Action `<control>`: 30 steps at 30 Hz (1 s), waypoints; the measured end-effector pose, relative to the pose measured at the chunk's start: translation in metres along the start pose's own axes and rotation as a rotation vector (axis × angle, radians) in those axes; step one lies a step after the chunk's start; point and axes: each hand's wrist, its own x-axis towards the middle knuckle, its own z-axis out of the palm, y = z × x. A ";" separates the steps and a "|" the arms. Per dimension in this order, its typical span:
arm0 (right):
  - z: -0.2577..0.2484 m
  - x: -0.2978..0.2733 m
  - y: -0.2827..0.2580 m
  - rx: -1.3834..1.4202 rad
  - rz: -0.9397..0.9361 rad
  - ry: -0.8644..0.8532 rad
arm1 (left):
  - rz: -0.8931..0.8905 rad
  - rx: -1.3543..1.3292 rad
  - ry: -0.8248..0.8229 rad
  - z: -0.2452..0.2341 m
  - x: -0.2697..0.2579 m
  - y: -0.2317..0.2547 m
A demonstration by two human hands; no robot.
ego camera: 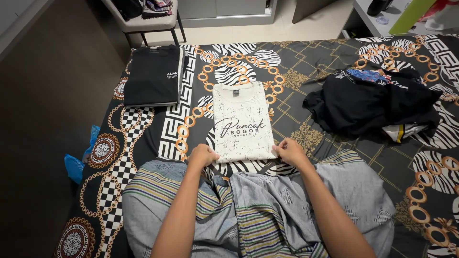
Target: Fold t-shirts on a bed and stack them.
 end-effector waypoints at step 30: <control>0.014 -0.024 -0.059 -0.274 -0.529 0.396 | 0.592 0.000 0.602 0.038 -0.006 0.032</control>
